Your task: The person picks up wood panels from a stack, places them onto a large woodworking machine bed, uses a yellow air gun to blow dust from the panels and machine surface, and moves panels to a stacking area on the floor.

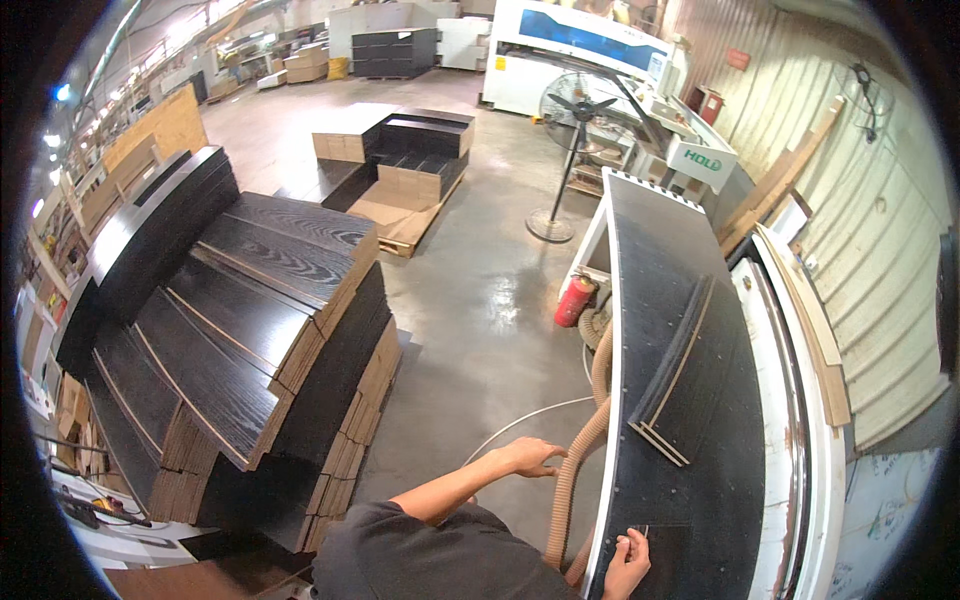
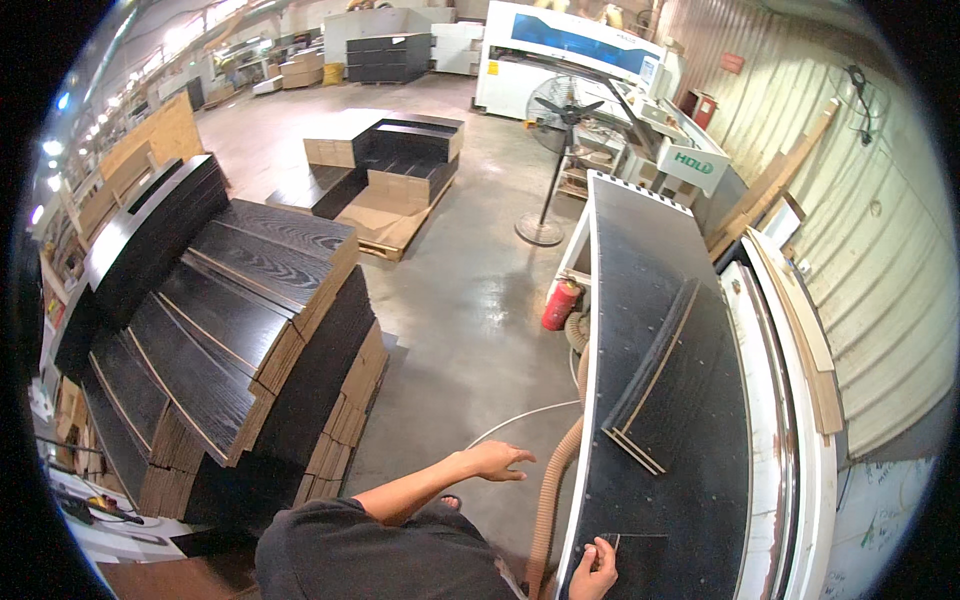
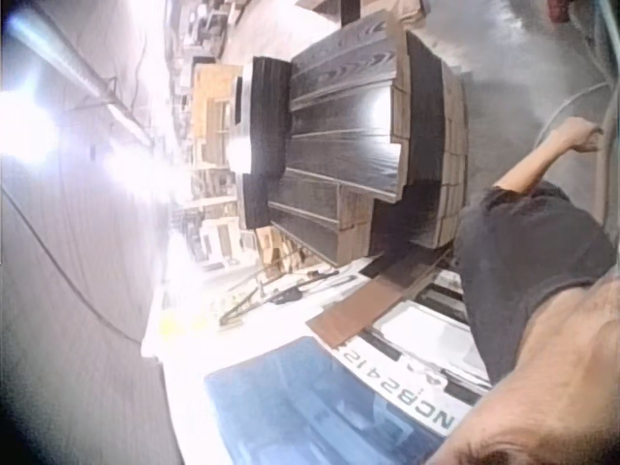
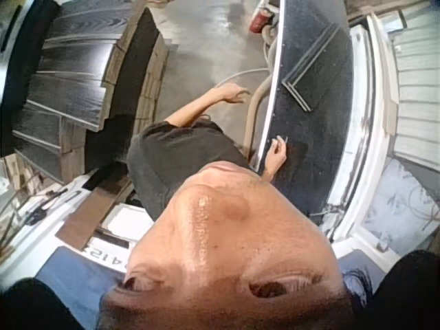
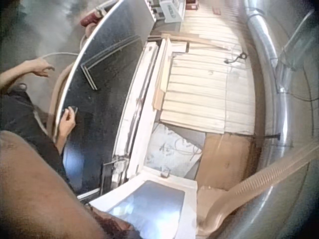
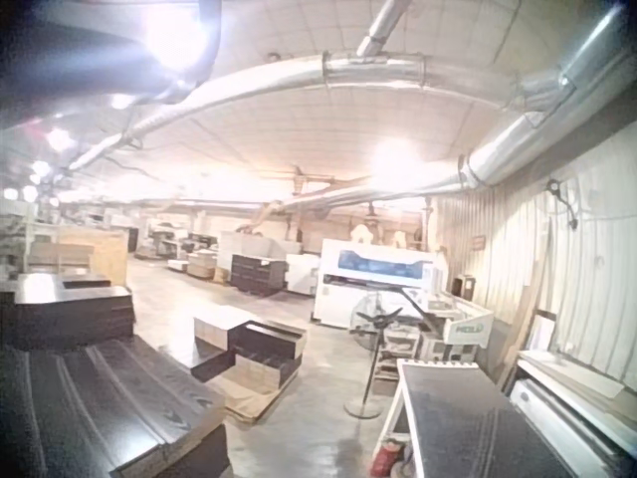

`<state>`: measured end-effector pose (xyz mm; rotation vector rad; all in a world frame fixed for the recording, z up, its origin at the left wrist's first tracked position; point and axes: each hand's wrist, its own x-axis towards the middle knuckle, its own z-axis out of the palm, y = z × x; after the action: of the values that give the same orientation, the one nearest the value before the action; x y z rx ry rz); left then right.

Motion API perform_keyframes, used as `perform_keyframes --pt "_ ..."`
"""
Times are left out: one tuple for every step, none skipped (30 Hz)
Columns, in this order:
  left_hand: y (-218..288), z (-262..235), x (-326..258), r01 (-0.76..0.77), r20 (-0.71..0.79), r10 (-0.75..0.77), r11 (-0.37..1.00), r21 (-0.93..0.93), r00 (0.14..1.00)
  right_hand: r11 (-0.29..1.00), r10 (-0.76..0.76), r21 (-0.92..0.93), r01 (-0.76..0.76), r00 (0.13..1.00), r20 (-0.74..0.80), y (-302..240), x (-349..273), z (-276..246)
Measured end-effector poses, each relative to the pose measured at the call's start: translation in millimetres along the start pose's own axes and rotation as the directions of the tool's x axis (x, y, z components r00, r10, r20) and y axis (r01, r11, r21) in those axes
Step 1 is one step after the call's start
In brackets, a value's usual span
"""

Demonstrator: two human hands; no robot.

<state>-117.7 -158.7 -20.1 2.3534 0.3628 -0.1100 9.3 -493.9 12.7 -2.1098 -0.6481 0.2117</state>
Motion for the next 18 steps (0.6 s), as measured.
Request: perform_keyframes --pt "-4 -2 -1 -0.005 0.013 0.005 1.000 0.010 1.000 0.999 -0.033 0.029 0.033 0.999 0.017 -4 7 5" --pt "-10 -6 -3 0.005 0.015 -0.005 1.000 0.029 1.000 1.000 -0.021 0.008 0.021 1.000 0.010 -15 18 15" --pt "-16 -10 -3 0.015 0.016 -0.015 0.999 0.048 1.000 1.000 -0.011 -0.013 0.011 1.000 0.003 -26 31 25" --pt "-23 -15 -8 0.035 0.012 -0.036 0.997 0.068 0.999 0.997 -0.082 0.005 0.082 0.996 0.023 -34 42 37" --pt "-31 -19 -14 0.056 0.008 -0.057 0.995 0.087 0.998 0.998 -0.059 0.022 0.058 0.996 0.069 -50 53 49" --pt "-37 -22 -22 0.095 -0.012 -0.094 0.991 0.097 0.996 0.992 -0.128 0.033 0.125 0.984 0.123 -54 63 58" --pt "-42 -26 -28 0.127 -0.030 -0.124 0.985 0.113 0.992 0.981 -0.195 0.051 0.189 0.967 0.166 -63 72 68" --pt "-47 -30 -34 0.162 -0.049 -0.157 0.979 0.127 0.986 0.979 -0.198 0.100 0.180 0.956 0.217 -73 80 75" --pt "-52 -35 -42 0.205 -0.066 -0.198 0.971 0.120 0.978 0.965 -0.257 0.110 0.237 0.935 0.244 -84 88 83" --pt "-56 -39 -52 0.248 -0.080 -0.240 0.962 0.113 0.968 0.949 -0.312 0.122 0.289 0.911 0.270 -94 94 89" --pt "-59 -41 -61 0.291 -0.099 -0.281 0.952 0.100 0.955 0.929 -0.371 0.135 0.346 0.880 0.297 -100 101 95" --pt "-62 -43 -71 0.350 -0.109 -0.339 0.931 0.106 0.934 0.953 -0.301 0.087 0.289 0.889 0.345 -99 108 104" --pt "-64 -45 -82 0.412 -0.119 -0.400 0.905 0.108 0.909 0.939 -0.343 0.118 0.323 0.861 0.375 -105 114 109" --pt "-64 -43 -91 0.472 -0.133 -0.459 0.875 0.102 0.879 0.921 -0.388 0.148 0.360 0.828 0.405 -115 120 112" --pt "-67 -38 -99 0.520 -0.147 -0.506 0.850 0.080 0.850 0.901 -0.432 0.179 0.395 0.791 0.433 -122 127 116" --pt "-70 -30 -109 0.569 -0.159 -0.555 0.821 0.057 0.816 0.885 -0.463 0.198 0.422 0.747 0.478 -124 135 120" --pt "-69 -24 -116 0.611 -0.169 -0.598 0.791 0.038 0.784 0.863 -0.500 0.221 0.455 0.703 0.506 -126 144 126" --pt "-66 -17 -121 0.635 -0.159 -0.626 0.772 0.007 0.763 0.839 -0.535 0.244 0.486 0.658 0.530 -130 153 132"
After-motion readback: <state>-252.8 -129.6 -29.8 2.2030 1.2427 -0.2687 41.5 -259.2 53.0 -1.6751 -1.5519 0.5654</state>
